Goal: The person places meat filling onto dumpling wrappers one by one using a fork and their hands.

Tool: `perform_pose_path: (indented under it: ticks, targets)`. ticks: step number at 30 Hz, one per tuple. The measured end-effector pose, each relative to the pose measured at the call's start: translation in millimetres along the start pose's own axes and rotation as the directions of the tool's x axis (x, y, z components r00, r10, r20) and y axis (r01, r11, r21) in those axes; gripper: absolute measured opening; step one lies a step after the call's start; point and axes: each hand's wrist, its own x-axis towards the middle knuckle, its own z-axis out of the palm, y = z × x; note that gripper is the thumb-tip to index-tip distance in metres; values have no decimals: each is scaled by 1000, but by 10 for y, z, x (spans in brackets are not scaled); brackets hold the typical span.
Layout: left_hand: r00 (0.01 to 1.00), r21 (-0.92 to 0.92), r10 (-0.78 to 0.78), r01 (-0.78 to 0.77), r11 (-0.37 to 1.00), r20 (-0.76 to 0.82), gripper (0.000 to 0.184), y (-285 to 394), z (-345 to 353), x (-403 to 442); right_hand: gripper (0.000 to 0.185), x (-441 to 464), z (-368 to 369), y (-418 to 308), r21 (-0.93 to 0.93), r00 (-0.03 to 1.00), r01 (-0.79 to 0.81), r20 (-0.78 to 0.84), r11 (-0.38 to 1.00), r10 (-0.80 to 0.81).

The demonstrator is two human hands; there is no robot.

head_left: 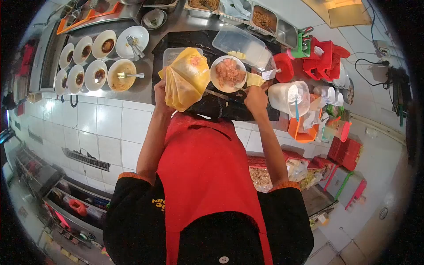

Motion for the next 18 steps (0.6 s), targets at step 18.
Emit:
perform_pose_path:
  ticks: [18]
  targets:
    - [999, 37, 54, -54, 998, 0, 41, 94, -115, -47, 20, 271, 364, -162, 105, 994, 51, -105, 993, -40]
